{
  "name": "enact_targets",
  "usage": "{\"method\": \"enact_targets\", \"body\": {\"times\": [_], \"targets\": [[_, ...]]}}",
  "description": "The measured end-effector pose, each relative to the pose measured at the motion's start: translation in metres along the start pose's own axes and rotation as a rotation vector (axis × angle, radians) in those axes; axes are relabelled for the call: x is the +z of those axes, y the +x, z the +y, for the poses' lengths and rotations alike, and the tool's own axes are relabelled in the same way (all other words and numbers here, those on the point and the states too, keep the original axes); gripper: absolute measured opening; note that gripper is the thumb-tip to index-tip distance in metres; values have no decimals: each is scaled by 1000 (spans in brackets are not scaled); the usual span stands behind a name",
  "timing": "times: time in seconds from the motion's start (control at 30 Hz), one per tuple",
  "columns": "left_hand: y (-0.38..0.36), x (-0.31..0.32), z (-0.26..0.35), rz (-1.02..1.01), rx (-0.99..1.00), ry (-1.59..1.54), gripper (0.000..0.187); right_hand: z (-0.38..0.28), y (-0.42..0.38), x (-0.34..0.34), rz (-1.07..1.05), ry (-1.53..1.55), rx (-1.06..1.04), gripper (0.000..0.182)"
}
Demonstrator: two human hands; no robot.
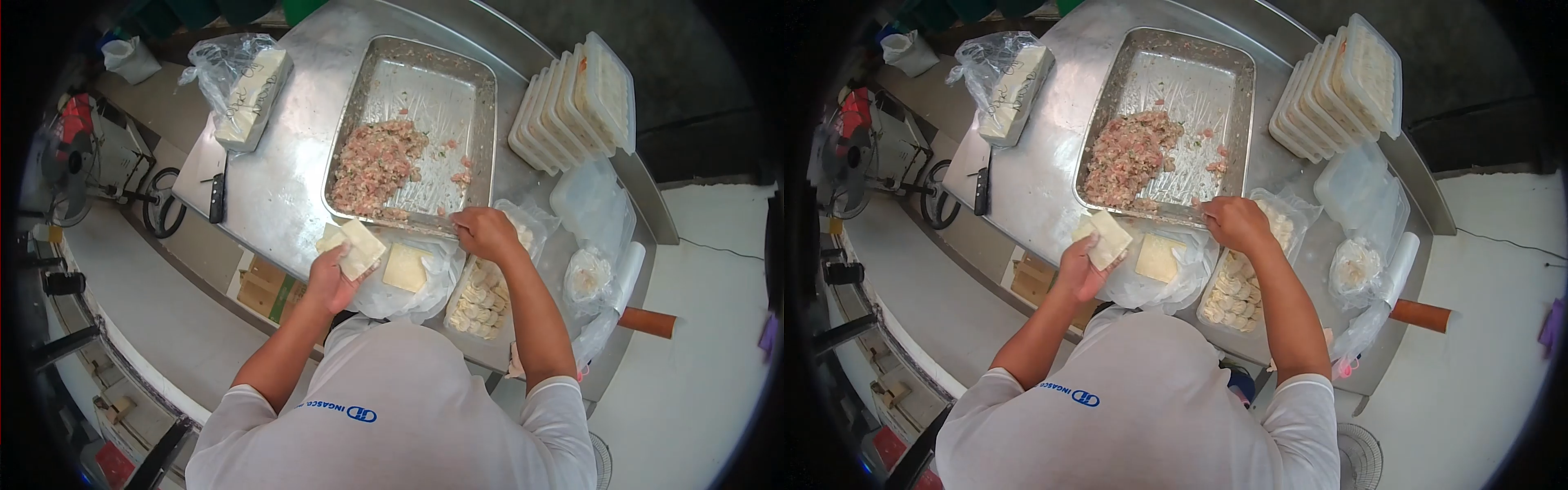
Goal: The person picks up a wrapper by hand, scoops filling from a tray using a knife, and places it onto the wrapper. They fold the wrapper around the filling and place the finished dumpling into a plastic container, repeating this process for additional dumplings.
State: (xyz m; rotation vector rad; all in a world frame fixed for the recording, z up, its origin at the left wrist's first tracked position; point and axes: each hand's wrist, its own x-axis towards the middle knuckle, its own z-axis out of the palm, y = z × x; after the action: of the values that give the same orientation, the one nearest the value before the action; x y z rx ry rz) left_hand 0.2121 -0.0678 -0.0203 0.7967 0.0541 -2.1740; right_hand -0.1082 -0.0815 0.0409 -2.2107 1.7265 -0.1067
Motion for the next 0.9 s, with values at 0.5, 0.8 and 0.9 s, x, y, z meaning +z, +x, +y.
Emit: {"method": "enact_targets", "body": {"times": [0.5, 0.8, 0.9], "targets": [[1, 61, -8, -32, 198, 68, 36, -93, -95, -10, 411, 299, 38, 28], [15, 60, -38, -519, 131, -68, 37, -79, -119, 10, 524, 275, 59, 26], [-36, 119, -50, -303, 158, 27, 37, -71, -150, -15, 554, 341, 98, 27]]}}
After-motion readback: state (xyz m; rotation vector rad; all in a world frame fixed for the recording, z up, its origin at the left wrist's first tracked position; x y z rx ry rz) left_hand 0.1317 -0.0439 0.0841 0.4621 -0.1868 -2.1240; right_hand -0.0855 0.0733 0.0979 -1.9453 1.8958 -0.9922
